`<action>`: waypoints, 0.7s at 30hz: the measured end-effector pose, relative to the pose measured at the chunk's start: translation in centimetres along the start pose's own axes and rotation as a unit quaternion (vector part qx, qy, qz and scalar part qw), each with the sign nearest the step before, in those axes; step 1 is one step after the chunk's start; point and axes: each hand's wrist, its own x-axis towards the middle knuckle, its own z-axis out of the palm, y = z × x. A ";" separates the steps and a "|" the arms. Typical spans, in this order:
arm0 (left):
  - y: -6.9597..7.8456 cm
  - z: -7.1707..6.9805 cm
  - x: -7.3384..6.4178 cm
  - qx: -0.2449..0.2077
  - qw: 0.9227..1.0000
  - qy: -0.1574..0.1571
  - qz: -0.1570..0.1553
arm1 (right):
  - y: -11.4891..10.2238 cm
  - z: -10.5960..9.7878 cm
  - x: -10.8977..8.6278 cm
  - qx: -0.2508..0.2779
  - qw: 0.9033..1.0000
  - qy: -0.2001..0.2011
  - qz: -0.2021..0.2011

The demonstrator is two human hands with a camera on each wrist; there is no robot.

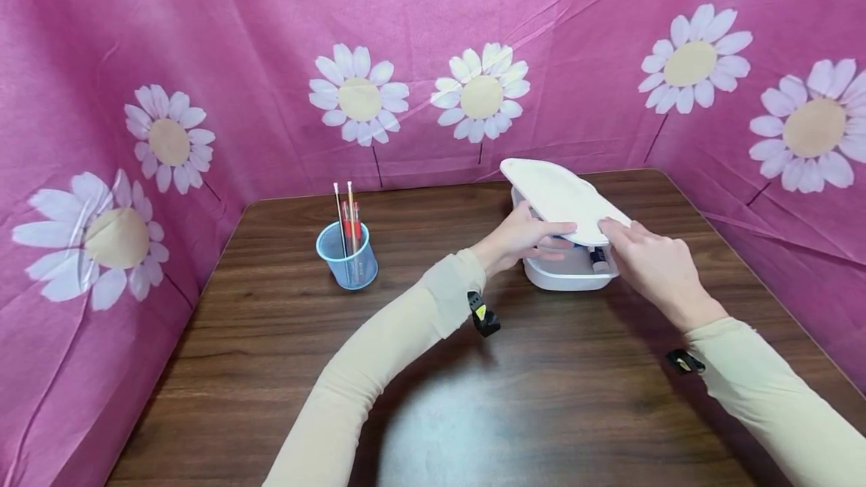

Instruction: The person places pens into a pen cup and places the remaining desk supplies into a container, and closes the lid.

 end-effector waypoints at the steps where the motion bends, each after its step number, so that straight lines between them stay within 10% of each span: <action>1: -0.1 -0.1 0.0 -0.010 1.000 -0.003 0.001 | -0.1 0.1 0.0 0.006 1.000 -0.004 -0.002; 11: -0.2 -1.5 0.1 -0.082 0.997 -0.015 -0.003 | -0.1 0.3 0.2 0.158 0.977 -0.060 0.132; 15: -0.2 -2.4 -0.1 -0.064 0.997 -0.032 -0.005 | 0.4 -0.3 0.2 0.222 0.944 -0.112 0.217; 21: -0.4 -3.2 -0.7 -0.044 0.997 -0.059 -0.006 | 0.9 -1.0 0.0 0.327 0.864 -0.189 0.333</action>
